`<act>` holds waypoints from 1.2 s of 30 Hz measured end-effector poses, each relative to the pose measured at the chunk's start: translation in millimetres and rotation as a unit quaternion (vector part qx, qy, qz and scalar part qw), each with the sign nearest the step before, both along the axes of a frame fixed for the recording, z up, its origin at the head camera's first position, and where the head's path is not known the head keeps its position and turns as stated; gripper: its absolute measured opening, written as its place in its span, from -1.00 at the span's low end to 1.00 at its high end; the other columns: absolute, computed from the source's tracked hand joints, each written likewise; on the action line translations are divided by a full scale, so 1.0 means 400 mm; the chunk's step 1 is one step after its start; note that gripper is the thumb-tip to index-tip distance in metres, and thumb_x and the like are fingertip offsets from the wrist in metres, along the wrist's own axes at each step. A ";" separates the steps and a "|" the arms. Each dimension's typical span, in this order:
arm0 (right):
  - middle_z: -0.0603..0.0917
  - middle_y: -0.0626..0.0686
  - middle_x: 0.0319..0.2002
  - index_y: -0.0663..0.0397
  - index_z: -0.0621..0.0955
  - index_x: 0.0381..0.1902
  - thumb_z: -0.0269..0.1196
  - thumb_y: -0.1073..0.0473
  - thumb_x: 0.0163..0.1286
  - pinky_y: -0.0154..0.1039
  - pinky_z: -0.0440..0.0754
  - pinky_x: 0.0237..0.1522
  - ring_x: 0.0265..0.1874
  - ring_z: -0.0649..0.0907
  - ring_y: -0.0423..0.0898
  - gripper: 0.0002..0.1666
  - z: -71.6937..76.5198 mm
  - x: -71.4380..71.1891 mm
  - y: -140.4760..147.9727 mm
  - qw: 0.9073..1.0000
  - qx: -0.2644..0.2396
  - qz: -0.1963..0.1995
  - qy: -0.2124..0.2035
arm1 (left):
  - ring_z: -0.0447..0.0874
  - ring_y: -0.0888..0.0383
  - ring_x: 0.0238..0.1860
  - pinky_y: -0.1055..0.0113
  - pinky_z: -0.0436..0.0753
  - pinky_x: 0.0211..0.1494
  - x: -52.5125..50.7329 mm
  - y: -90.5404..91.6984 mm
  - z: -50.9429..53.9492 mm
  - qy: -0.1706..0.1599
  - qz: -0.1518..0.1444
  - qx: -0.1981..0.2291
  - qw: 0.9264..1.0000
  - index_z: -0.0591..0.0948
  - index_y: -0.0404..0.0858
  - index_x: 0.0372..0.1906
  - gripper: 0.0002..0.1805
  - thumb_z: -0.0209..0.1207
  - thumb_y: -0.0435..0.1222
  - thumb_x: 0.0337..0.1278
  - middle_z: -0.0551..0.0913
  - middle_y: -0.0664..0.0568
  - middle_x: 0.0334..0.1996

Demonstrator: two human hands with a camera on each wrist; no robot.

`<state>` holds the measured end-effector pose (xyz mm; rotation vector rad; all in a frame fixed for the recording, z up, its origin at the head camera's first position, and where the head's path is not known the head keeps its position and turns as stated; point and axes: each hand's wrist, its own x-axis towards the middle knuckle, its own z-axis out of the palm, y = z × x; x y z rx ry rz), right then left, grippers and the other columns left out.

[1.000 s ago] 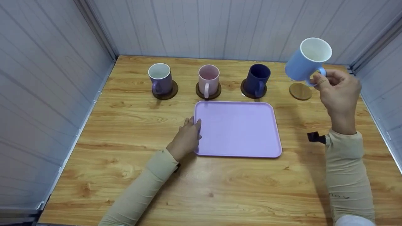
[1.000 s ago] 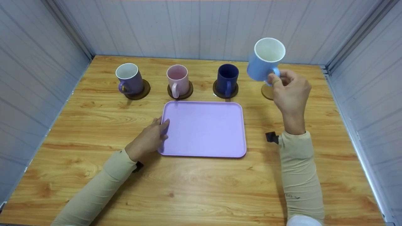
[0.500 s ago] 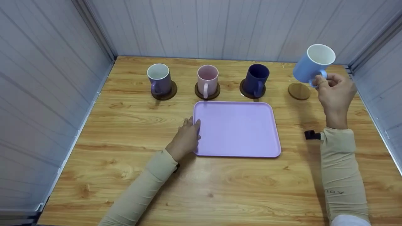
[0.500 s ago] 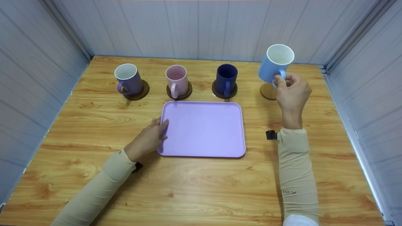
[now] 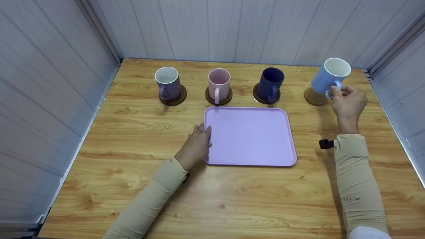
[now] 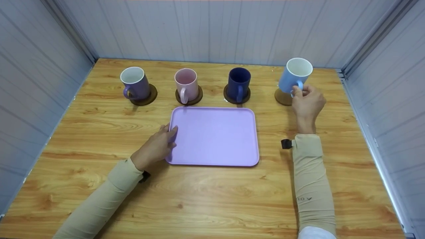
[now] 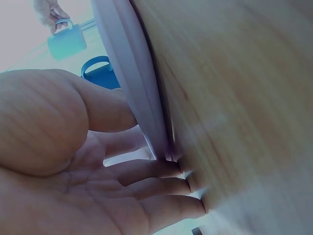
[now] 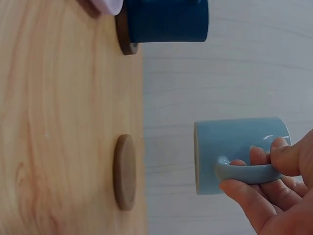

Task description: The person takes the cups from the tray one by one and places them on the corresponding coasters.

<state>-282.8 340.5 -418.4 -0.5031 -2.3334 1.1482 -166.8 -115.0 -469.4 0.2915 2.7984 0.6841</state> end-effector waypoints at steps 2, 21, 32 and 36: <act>0.54 -0.54 -0.66 0.11 0.81 -0.15 0.39 0.01 0.40 -0.54 0.48 -0.48 -0.59 0.60 -0.49 -0.72 -0.012 -0.005 0.007 1.000 -0.003 -0.004 -0.008 | 0.03 -0.43 0.57 -0.38 0.19 0.49 0.000 0.000 0.000 0.001 0.000 -0.001 1.000 0.28 -0.37 0.56 -0.29 0.23 -0.37 0.40 0.13 -0.48 0.55; 0.49 -0.54 -0.61 0.17 0.77 0.05 0.33 -0.09 0.44 -0.46 0.50 -0.34 -0.48 0.56 -0.47 -0.53 -0.086 -0.028 0.037 0.997 0.012 -0.005 -0.079 | 0.00 -0.42 0.58 -0.39 0.15 0.50 -0.001 0.004 0.003 -0.001 0.001 -0.002 1.000 0.27 -0.37 0.57 -0.29 0.21 -0.36 0.40 0.12 -0.49 0.55; 0.49 -0.56 -0.64 0.16 0.79 -0.04 0.37 -0.08 0.41 -0.46 0.50 -0.36 -0.51 0.57 -0.47 -0.58 -0.105 -0.033 0.036 0.997 0.006 -0.007 -0.071 | -0.01 -0.41 0.59 -0.37 0.16 0.51 -0.002 0.002 0.002 -0.012 0.002 -0.008 1.000 0.25 -0.36 0.58 -0.29 0.19 -0.34 0.44 0.09 -0.47 0.56; 0.51 -0.54 -0.64 0.16 0.78 -0.03 0.36 -0.06 0.42 -0.47 0.51 -0.39 -0.51 0.59 -0.46 -0.59 -0.113 -0.032 0.034 0.997 0.000 -0.003 -0.073 | -0.02 -0.40 0.59 -0.36 0.15 0.51 -0.004 0.001 -0.002 -0.013 0.002 -0.005 1.000 0.25 -0.36 0.58 -0.29 0.19 -0.34 0.44 0.08 -0.47 0.57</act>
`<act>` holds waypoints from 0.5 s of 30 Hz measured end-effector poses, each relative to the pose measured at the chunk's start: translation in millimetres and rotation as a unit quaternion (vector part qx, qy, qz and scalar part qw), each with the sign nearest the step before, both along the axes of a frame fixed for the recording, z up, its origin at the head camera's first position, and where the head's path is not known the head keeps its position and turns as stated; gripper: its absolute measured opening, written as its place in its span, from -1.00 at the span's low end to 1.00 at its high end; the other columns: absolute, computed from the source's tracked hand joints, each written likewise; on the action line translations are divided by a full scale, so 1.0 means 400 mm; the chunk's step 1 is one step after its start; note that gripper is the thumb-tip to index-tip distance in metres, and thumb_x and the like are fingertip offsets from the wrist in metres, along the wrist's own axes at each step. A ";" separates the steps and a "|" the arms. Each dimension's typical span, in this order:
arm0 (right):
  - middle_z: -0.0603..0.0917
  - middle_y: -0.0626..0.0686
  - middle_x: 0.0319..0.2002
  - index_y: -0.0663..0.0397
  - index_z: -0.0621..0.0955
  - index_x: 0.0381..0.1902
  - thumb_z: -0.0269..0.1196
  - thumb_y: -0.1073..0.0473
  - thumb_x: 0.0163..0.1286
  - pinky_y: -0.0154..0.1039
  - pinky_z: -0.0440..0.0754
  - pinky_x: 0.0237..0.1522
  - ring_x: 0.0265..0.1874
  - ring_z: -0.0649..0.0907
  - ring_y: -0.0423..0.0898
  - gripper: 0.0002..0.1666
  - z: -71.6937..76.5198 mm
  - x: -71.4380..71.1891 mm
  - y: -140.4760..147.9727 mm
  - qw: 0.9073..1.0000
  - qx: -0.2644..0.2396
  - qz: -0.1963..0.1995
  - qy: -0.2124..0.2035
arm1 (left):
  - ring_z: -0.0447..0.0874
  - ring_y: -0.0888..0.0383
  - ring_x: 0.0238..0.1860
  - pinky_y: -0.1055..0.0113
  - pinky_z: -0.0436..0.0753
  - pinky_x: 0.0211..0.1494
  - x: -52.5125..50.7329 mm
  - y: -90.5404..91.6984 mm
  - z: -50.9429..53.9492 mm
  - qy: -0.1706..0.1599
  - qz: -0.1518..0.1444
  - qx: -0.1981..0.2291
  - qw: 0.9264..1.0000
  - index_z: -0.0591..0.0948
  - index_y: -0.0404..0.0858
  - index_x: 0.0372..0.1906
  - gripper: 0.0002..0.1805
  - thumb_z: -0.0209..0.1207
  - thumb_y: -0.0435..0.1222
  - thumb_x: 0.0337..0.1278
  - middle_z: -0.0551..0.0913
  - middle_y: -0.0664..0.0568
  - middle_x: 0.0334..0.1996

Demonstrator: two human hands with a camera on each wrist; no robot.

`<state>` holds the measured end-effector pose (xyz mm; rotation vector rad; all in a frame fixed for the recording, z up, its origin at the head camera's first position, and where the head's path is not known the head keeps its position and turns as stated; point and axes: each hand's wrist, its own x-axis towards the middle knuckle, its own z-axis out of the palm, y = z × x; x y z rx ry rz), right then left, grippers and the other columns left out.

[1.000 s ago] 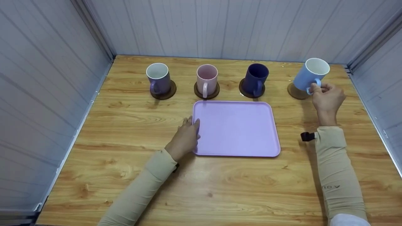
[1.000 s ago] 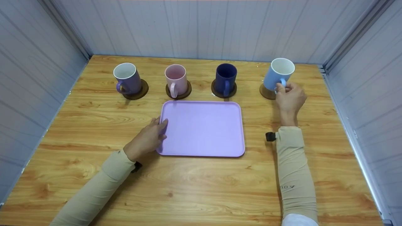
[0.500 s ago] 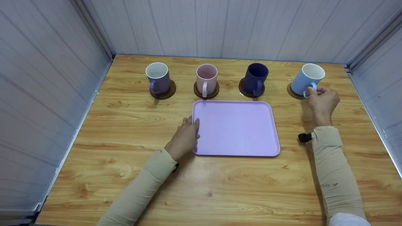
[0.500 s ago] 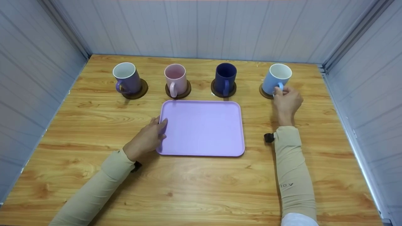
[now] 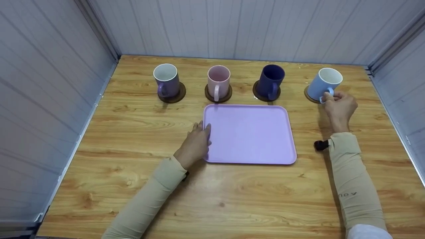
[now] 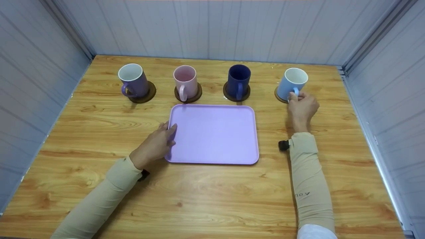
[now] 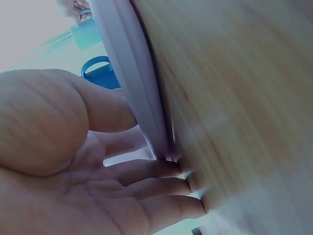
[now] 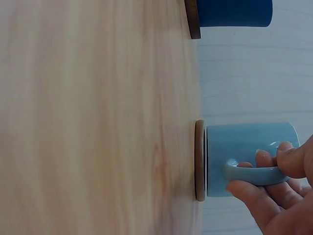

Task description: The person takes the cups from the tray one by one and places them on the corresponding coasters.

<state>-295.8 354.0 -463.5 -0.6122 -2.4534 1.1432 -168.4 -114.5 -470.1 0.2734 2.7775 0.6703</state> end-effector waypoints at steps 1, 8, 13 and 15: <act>0.52 -0.54 -0.63 0.16 0.78 -0.03 0.35 -0.06 0.43 -0.48 0.51 -0.40 -0.51 0.59 -0.46 -0.59 -0.001 0.001 -0.001 1.000 0.000 0.001 0.001 | -0.03 -0.40 0.59 -0.36 0.14 0.52 0.000 0.000 0.000 0.000 0.001 0.002 1.000 0.25 -0.35 0.58 -0.29 0.19 -0.34 0.43 0.08 -0.47 0.57; 0.63 -0.47 -0.62 0.03 0.79 -0.20 0.37 -0.04 0.40 -0.46 0.50 -0.45 -0.54 0.62 -0.45 -0.73 -0.004 0.008 -0.005 1.000 -0.013 0.007 0.008 | -0.03 -0.40 0.59 -0.37 0.14 0.52 0.000 0.001 -0.001 -0.001 -0.001 0.003 1.000 0.25 -0.35 0.59 -0.28 0.20 -0.35 0.41 0.09 -0.47 0.56; 0.67 -0.40 -0.59 -0.02 0.77 -0.24 0.37 -0.05 0.40 -0.47 0.53 -0.44 -0.54 0.64 -0.43 -0.76 -0.002 0.008 -0.003 0.999 -0.029 0.014 0.008 | -0.03 -0.40 0.59 -0.37 0.15 0.51 0.000 0.001 0.001 0.000 0.001 -0.002 1.000 0.24 -0.35 0.59 -0.27 0.21 -0.35 0.41 0.08 -0.48 0.56; 0.67 -0.40 -0.58 -0.01 0.77 -0.23 0.38 -0.05 0.40 -0.48 0.55 -0.45 -0.54 0.65 -0.42 -0.76 0.000 0.007 -0.002 0.999 -0.034 0.015 0.007 | -0.03 -0.40 0.59 -0.36 0.15 0.52 0.000 0.001 0.000 -0.002 0.004 0.000 1.000 0.24 -0.35 0.59 -0.27 0.21 -0.35 0.41 0.08 -0.47 0.56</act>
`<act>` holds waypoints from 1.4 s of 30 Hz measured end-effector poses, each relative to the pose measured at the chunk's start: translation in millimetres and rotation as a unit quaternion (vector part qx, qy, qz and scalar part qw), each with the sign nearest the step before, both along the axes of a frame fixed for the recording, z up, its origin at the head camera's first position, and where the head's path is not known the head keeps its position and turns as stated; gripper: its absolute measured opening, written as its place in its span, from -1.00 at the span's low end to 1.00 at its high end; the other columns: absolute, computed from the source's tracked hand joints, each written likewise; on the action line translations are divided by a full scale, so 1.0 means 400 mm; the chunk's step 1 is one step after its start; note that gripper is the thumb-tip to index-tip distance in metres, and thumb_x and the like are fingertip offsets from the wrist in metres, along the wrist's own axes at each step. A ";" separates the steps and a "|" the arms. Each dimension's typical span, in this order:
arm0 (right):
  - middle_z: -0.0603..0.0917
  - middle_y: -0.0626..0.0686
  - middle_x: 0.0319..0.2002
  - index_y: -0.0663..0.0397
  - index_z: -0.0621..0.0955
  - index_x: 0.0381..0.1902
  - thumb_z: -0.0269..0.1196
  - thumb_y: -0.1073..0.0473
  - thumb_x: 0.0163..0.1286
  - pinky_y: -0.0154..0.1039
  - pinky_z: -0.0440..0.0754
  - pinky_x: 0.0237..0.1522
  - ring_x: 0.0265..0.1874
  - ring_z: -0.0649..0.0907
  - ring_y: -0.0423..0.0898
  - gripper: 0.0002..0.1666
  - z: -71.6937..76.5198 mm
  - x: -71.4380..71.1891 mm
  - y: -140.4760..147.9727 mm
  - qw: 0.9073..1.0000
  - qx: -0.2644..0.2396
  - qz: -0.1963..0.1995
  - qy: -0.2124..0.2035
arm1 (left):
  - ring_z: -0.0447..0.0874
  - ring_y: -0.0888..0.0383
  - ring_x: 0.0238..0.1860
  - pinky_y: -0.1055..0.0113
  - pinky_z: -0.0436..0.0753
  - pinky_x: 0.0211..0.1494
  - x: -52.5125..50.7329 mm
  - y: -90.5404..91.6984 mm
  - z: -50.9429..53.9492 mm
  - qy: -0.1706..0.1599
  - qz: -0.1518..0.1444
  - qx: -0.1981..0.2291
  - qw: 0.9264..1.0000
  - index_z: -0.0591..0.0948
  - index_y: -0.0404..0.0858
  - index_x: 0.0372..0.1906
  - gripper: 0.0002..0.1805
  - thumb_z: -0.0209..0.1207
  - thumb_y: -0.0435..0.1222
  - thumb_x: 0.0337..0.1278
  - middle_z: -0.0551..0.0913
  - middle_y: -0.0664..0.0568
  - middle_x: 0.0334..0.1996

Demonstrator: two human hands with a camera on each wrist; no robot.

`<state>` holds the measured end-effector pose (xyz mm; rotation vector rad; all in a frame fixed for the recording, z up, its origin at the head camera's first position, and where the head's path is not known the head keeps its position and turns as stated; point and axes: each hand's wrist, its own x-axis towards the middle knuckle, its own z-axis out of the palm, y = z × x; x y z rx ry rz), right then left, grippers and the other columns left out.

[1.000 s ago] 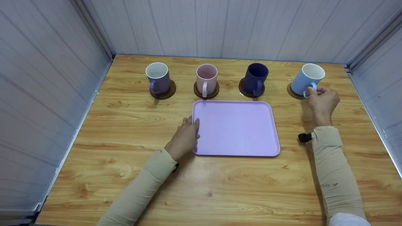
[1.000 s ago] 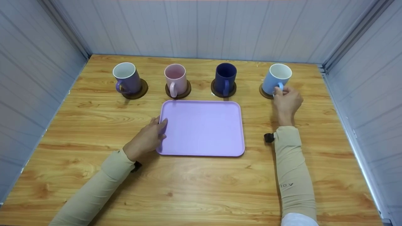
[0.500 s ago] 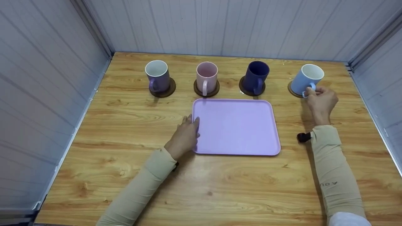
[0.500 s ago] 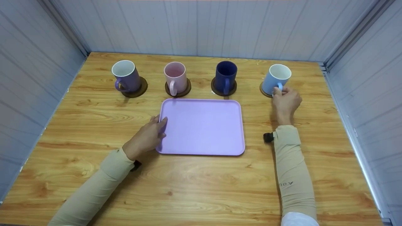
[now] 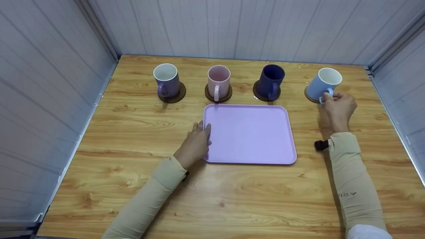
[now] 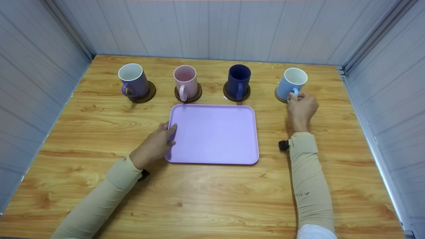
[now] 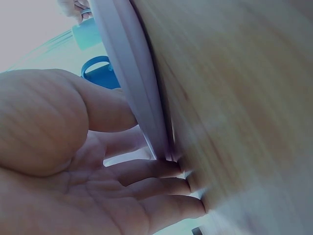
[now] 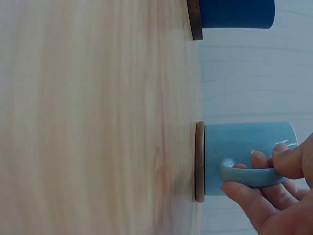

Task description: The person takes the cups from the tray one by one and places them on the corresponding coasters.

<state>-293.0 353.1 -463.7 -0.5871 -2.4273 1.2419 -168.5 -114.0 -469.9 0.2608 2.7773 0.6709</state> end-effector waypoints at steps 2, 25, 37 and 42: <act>0.67 -0.40 -0.58 0.01 0.77 -0.23 0.37 -0.04 0.41 -0.50 0.55 -0.46 -0.54 0.65 -0.43 -0.75 0.001 -0.001 0.000 1.000 -0.001 0.001 -0.003 | -0.03 -0.40 0.60 -0.36 0.14 0.52 0.000 0.000 0.000 -0.002 0.002 0.001 1.000 0.24 -0.35 0.59 -0.27 0.21 -0.35 0.41 0.08 -0.47 0.57; 0.47 -0.57 -0.74 0.20 0.77 -0.15 0.28 -0.02 0.36 -0.48 0.50 -0.40 -0.61 0.58 -0.50 -0.61 0.010 0.002 -0.002 0.999 0.036 -0.016 -0.011 | -0.04 -0.38 0.60 -0.35 0.12 0.53 0.003 -0.001 0.004 -0.002 0.000 0.008 1.000 0.24 -0.35 0.59 -0.30 0.17 -0.36 0.45 0.07 -0.44 0.58; 0.76 0.08 0.07 0.10 0.68 0.23 0.08 -0.21 0.42 -0.15 0.52 0.23 -0.03 0.66 -0.14 -0.34 0.076 0.020 -0.014 0.996 0.065 -0.056 -0.028 | -0.06 -0.37 0.61 -0.36 0.11 0.53 0.005 -0.003 0.003 -0.004 0.002 0.011 1.000 0.25 -0.35 0.59 -0.30 0.17 -0.36 0.45 0.07 -0.45 0.58; 0.62 0.02 0.32 0.04 0.59 0.33 0.02 0.00 0.44 -0.27 0.41 0.36 0.30 0.54 -0.08 -0.42 0.143 0.041 -0.030 0.996 0.041 -0.074 0.011 | -0.05 -0.36 0.61 -0.36 0.11 0.53 0.003 -0.002 0.002 -0.002 0.002 0.010 1.000 0.26 -0.35 0.58 -0.31 0.18 -0.36 0.44 0.08 -0.44 0.58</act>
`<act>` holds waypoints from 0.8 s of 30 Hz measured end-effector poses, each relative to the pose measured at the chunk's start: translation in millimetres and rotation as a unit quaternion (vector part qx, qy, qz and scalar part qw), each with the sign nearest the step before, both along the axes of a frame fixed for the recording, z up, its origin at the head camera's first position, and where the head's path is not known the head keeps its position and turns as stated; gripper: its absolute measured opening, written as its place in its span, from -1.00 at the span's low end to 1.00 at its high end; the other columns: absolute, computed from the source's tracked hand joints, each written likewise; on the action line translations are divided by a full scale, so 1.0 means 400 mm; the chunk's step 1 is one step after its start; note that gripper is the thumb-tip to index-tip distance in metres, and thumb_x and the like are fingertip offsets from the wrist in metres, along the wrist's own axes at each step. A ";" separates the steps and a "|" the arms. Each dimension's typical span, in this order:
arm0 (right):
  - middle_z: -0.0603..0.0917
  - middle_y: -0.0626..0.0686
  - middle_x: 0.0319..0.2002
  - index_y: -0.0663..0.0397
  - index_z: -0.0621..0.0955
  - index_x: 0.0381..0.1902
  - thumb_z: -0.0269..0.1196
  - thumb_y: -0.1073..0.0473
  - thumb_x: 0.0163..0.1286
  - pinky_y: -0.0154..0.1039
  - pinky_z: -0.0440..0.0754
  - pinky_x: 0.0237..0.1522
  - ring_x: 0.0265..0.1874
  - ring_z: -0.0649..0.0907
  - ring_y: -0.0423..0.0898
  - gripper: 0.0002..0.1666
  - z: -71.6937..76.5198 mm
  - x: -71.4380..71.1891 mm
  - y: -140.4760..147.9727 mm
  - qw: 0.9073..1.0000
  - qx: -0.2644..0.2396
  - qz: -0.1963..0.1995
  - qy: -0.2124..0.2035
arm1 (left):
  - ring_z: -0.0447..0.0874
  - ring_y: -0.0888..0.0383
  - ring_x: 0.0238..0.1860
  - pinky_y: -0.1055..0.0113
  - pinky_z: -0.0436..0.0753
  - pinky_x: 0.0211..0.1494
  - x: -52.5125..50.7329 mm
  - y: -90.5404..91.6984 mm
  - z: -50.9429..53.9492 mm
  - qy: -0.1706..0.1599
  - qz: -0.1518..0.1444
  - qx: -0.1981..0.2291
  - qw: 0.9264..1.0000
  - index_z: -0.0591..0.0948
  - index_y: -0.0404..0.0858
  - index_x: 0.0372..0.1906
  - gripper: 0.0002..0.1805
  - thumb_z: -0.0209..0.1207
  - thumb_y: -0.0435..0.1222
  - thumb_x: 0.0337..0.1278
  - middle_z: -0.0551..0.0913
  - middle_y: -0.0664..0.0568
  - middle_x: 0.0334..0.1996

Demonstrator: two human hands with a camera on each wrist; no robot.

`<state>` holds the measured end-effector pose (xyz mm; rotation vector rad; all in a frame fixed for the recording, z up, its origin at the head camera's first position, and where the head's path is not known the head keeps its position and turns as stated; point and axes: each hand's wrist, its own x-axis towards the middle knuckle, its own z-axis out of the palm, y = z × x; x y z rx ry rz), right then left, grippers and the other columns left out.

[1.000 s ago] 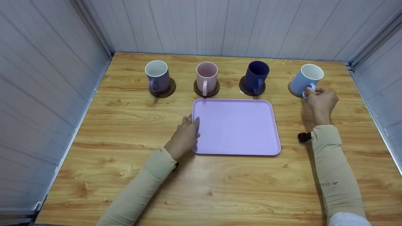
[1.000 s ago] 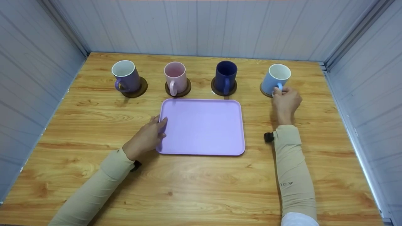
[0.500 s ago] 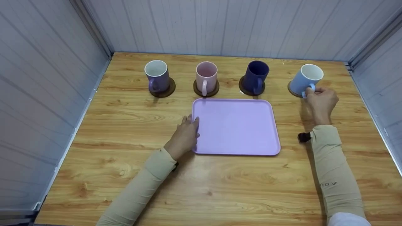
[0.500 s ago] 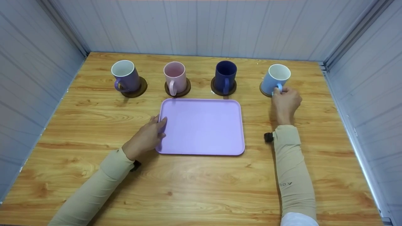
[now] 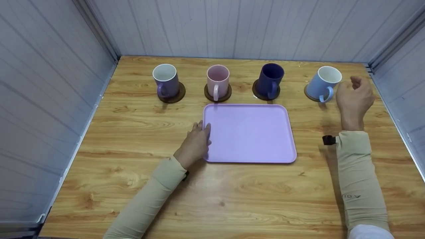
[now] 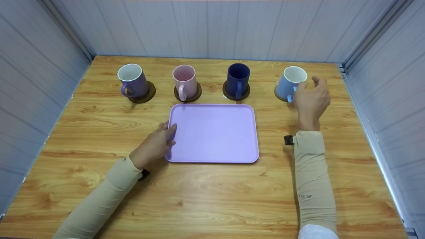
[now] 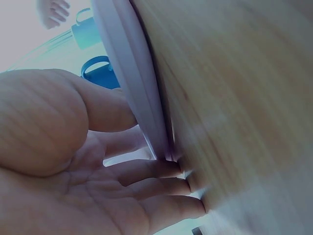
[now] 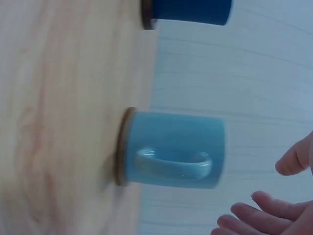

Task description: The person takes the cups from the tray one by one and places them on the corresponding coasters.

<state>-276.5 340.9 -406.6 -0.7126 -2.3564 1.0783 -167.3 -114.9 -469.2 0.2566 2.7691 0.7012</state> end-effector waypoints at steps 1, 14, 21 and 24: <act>0.61 0.01 0.34 0.04 0.59 0.33 0.02 0.03 0.45 -0.30 0.39 0.38 0.32 0.53 -0.10 -0.43 0.012 0.005 -0.005 1.000 0.002 0.002 0.011 | -0.05 -0.36 0.61 -0.36 0.11 0.53 0.000 0.000 0.000 -0.001 0.001 0.000 1.000 0.26 -0.35 0.58 -0.31 0.18 -0.36 0.44 0.08 -0.44 0.58; 0.70 0.05 0.22 0.05 0.66 0.26 0.05 0.17 0.43 -0.35 0.54 0.08 0.01 0.70 -0.14 -0.49 0.055 0.062 -0.080 0.992 0.072 0.079 0.074 | 0.05 -0.40 0.58 -0.35 0.18 0.51 -0.020 0.001 -0.004 0.016 -0.008 0.001 1.000 0.30 -0.34 0.56 -0.31 0.21 -0.35 0.41 0.16 -0.45 0.55; 0.51 0.11 0.43 0.10 0.62 0.32 0.05 0.13 0.43 -0.20 0.53 -0.09 0.07 0.68 -0.03 -0.45 0.003 0.094 -0.108 0.977 0.108 0.169 0.065 | 0.12 -0.35 0.57 -0.20 0.18 0.57 -0.025 -0.007 -0.001 0.012 0.014 0.039 0.999 0.29 -0.30 0.58 -0.29 0.22 -0.29 0.41 0.22 -0.43 0.53; 0.49 0.21 0.43 0.18 0.62 0.30 0.09 0.18 0.42 0.03 0.43 0.40 0.48 0.40 0.02 -0.46 -0.022 0.109 -0.117 0.967 0.121 0.212 0.080 | 0.14 -0.38 0.56 -0.29 0.17 0.55 -0.026 -0.015 0.007 0.019 0.025 0.031 0.999 0.29 -0.26 0.59 -0.30 0.18 -0.23 0.45 0.26 -0.43 0.51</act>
